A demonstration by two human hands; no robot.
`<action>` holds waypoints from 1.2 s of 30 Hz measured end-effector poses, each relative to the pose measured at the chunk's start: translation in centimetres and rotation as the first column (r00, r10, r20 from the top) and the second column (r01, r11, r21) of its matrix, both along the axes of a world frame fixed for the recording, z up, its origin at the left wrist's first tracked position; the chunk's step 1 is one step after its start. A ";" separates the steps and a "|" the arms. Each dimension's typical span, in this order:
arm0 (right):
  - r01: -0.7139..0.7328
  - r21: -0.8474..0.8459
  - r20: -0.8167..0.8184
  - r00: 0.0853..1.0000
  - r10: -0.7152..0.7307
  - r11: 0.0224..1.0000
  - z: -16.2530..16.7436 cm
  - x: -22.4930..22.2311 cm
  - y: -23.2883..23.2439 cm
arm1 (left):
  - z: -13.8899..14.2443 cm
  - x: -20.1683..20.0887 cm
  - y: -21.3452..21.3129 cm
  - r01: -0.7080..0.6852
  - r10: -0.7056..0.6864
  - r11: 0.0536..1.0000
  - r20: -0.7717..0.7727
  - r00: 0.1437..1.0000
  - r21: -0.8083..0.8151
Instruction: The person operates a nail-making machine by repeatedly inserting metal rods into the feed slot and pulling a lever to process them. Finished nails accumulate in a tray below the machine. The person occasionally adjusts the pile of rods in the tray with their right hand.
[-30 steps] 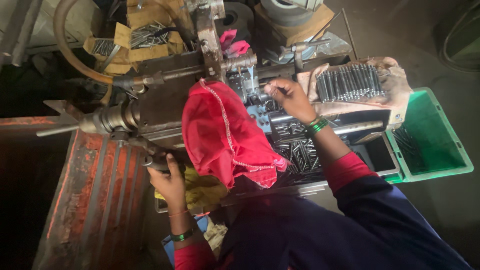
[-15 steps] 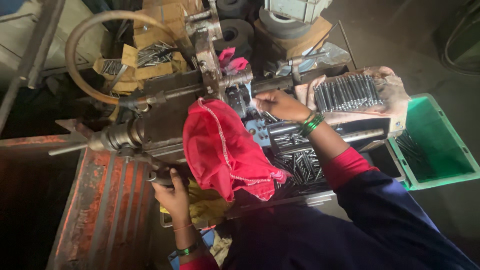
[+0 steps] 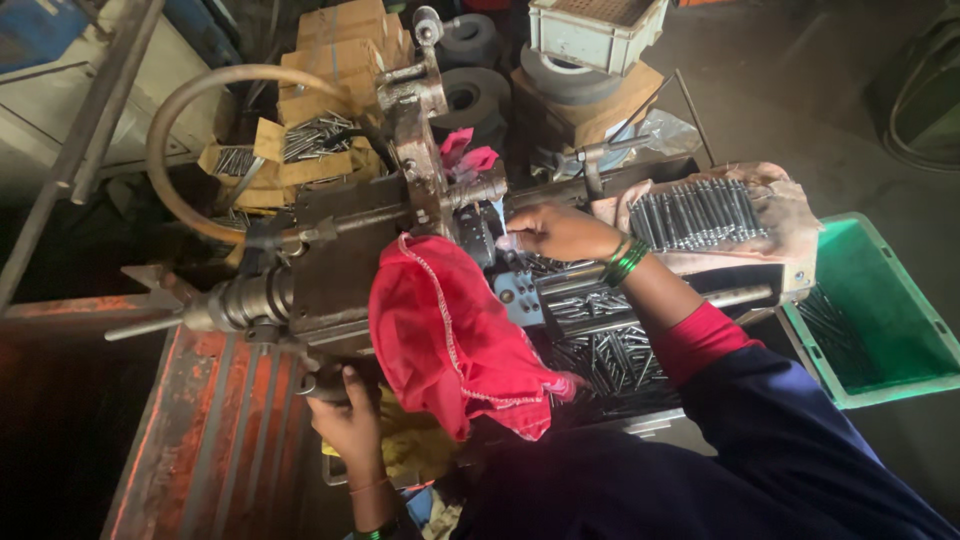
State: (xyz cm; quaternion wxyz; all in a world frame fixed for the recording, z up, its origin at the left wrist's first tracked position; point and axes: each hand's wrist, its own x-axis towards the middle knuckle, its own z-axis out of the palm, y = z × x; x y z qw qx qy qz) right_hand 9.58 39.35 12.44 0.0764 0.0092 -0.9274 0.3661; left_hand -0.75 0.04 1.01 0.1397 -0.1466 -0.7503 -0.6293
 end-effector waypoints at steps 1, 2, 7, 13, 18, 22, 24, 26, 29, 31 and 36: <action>-0.008 0.008 -0.005 1.000 0.008 1.000 0.0 0.0 0.1 | -0.1 -0.1 0.0 -0.004 0.004 1.000 0.013 1.000 0.006; -0.018 0.011 -0.013 1.000 0.018 1.000 -0.1 -0.1 0.2 | -0.1 -0.1 0.0 -0.009 0.008 1.000 0.026 1.000 0.012; -0.082 0.057 -0.107 0.990 0.088 0.995 -0.4 -0.1 0.6 | -0.1 -0.2 -0.1 -0.043 0.044 0.998 0.016 0.999 -0.050; -0.077 -0.012 -0.121 0.990 0.075 0.997 -0.2 0.2 0.2 | -0.2 -0.2 0.0 -0.020 0.019 1.000 -0.008 1.000 -0.010; 0.057 0.090 0.080 0.995 -0.064 0.994 0.6 1.7 0.6 | -0.2 -0.2 -0.3 -0.040 0.041 0.998 0.006 0.999 -0.048; 0.020 0.019 -0.042 0.999 -0.020 1.000 0.5 3.4 1.6 | 0.0 -0.2 -0.4 -0.029 0.026 0.998 -0.051 0.998 -0.063; 0.060 -0.070 -0.124 0.990 -0.069 0.996 0.2 4.1 1.9 | 0.0 -0.2 -0.4 -0.027 0.022 0.997 -0.070 0.997 -0.068; 0.120 -0.125 -0.165 0.976 -0.140 0.985 -0.2 4.8 2.0 | 0.1 -0.2 -0.4 -0.025 0.020 0.998 -0.079 0.997 -0.062; 0.204 -0.146 -0.156 0.962 -0.226 0.968 -0.7 5.3 2.0 | 0.1 -0.3 -0.2 -0.037 0.035 0.998 -0.045 0.998 -0.044; 0.203 -0.162 -0.118 0.968 -0.223 0.966 -1.2 4.7 1.1 | 0.2 -0.3 -0.2 -0.016 0.014 0.999 -0.076 0.997 -0.028; 0.123 -0.153 -0.106 0.984 -0.140 0.981 -1.3 2.9 0.4 | 0.3 -0.3 -0.4 0.004 -0.003 1.000 -0.038 0.999 0.008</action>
